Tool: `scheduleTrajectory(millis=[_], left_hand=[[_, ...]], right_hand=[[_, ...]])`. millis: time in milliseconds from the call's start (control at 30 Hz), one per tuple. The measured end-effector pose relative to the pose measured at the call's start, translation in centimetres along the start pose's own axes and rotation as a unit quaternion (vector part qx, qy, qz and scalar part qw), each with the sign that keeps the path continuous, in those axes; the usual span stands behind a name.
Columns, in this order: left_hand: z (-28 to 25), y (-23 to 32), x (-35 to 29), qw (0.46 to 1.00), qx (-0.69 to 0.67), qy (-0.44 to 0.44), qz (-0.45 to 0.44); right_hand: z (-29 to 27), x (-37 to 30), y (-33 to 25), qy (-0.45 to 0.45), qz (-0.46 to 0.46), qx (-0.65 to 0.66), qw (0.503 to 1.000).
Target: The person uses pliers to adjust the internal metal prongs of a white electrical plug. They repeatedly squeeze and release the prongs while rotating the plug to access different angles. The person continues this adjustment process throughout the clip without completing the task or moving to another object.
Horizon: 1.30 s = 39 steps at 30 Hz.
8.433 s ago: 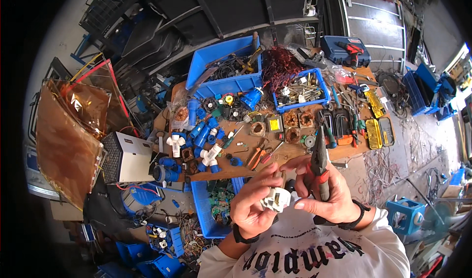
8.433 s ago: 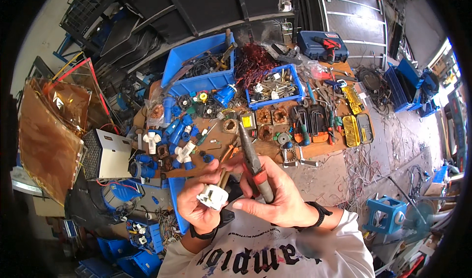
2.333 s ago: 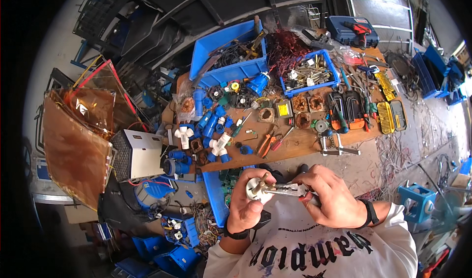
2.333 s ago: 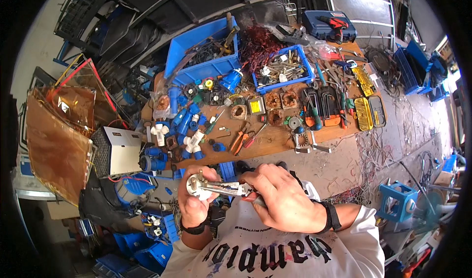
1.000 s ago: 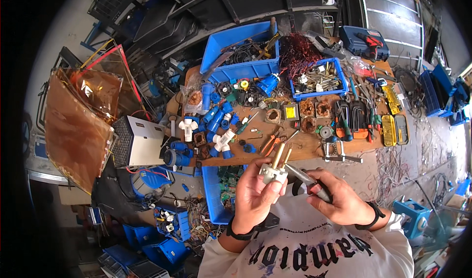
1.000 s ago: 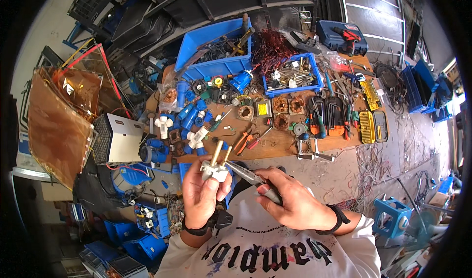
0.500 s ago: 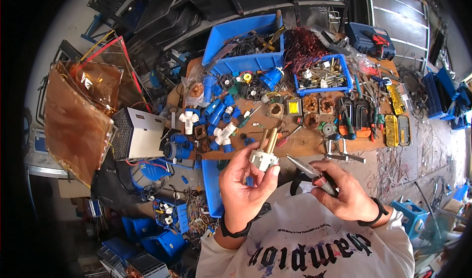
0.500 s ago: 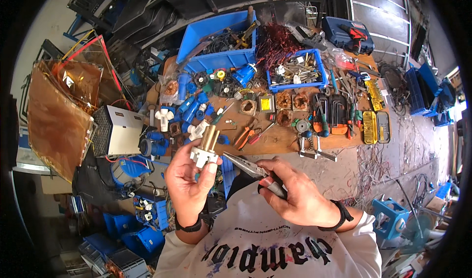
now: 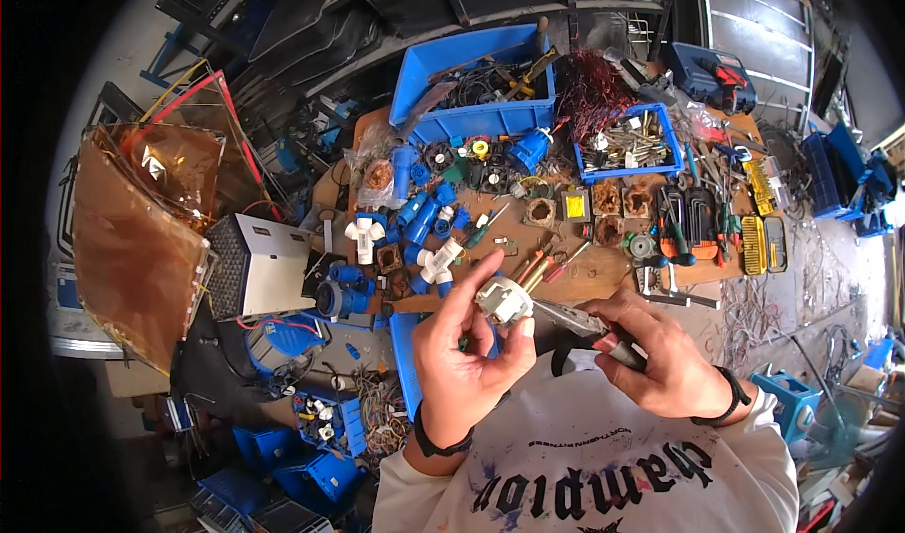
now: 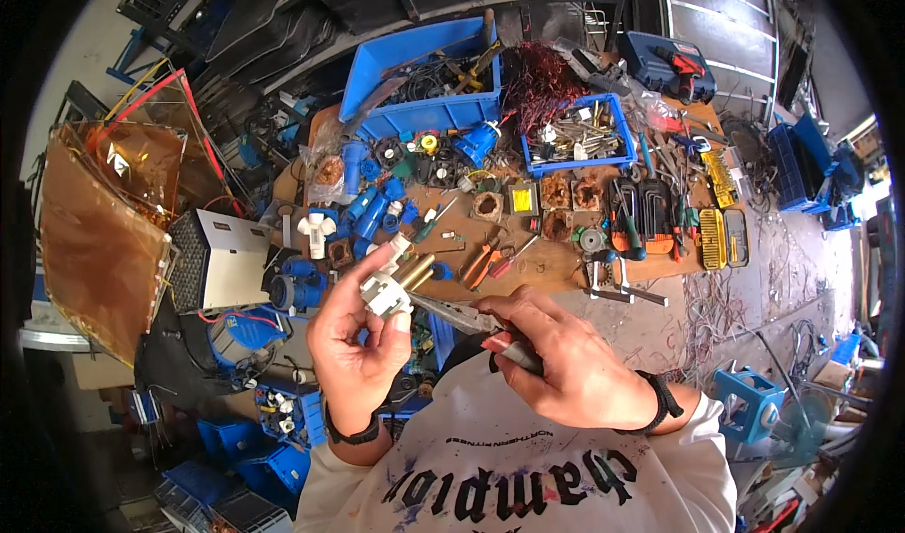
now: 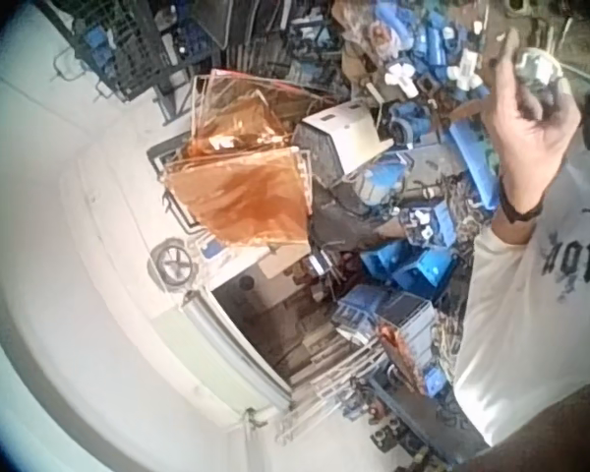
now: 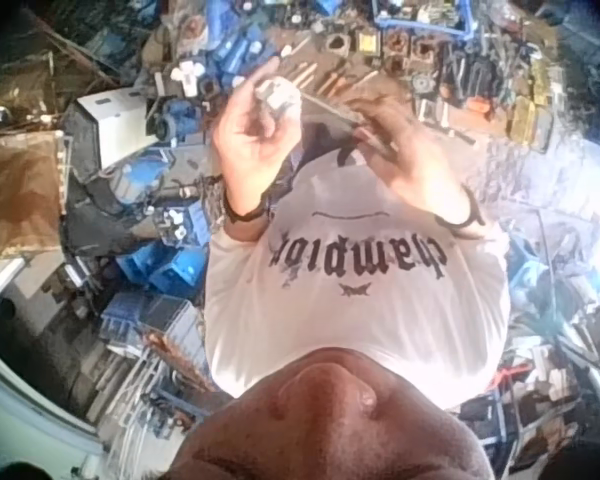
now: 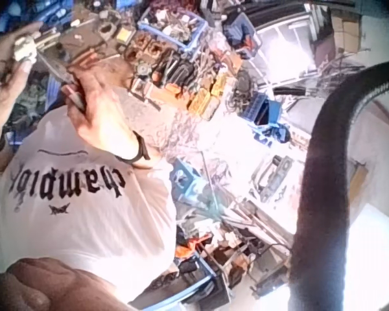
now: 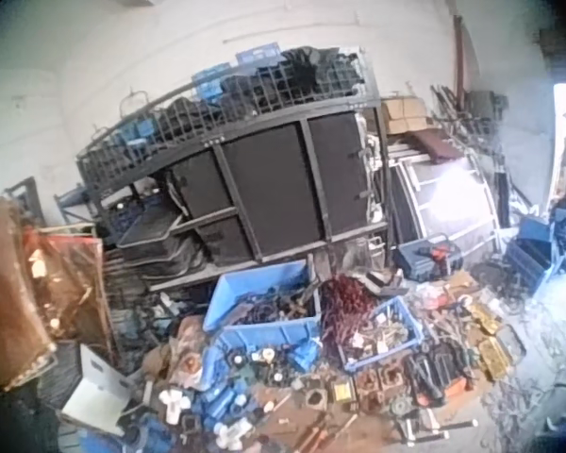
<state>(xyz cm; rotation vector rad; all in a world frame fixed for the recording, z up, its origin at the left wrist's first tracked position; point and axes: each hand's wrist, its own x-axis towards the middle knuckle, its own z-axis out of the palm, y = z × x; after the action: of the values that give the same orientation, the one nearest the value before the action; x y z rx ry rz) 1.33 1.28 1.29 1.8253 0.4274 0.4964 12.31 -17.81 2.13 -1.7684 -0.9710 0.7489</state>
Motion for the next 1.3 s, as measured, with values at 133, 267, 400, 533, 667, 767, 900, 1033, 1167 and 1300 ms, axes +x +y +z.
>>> scheduleTrajectory(millis=[133,267,400,533,667,767,900,1033,1167,1300], left_hand=[[-2.8,-0.7,1.2,0.999,0.011,0.006,0.040],[-5.4,-1.3,2.1,0.996,0.020,0.010,0.083],[-8.4,-1.7,3.1,0.991,0.066,-0.005,0.117],[-10.8,-3.4,3.6,0.990,0.029,-0.045,0.131],[-12.2,-4.8,4.4,0.986,-0.025,-0.076,0.143],[-13.0,-5.3,5.0,0.979,-0.006,-0.074,0.190],[-14.7,-4.3,6.0,0.962,0.083,-0.102,0.241],[-15.3,-4.2,6.5,0.955,0.106,-0.105,0.256],[-15.7,-3.7,6.8,0.951,0.126,-0.126,0.254],[-15.5,-3.2,7.1,0.940,0.152,-0.143,0.270]], right_hand=[[1.9,1.3,-0.7,0.001,0.002,0.000,1.000],[4.0,2.4,-2.8,-0.017,0.046,0.005,0.999],[6.4,3.7,-3.8,0.005,0.060,0.000,0.998],[8.6,4.5,-4.3,0.036,0.049,-0.024,0.998],[10.6,4.9,-5.1,0.047,0.082,-0.014,0.995],[11.5,5.3,-5.1,0.062,0.073,-0.015,0.995],[11.8,6.0,-5.8,0.049,0.072,-0.020,0.996],[11.7,6.8,-6.7,0.031,0.089,-0.025,0.995],[12.2,6.8,-6.0,0.052,0.056,-0.036,0.996],[12.4,6.5,-6.1,0.075,0.061,-0.018,0.995]])
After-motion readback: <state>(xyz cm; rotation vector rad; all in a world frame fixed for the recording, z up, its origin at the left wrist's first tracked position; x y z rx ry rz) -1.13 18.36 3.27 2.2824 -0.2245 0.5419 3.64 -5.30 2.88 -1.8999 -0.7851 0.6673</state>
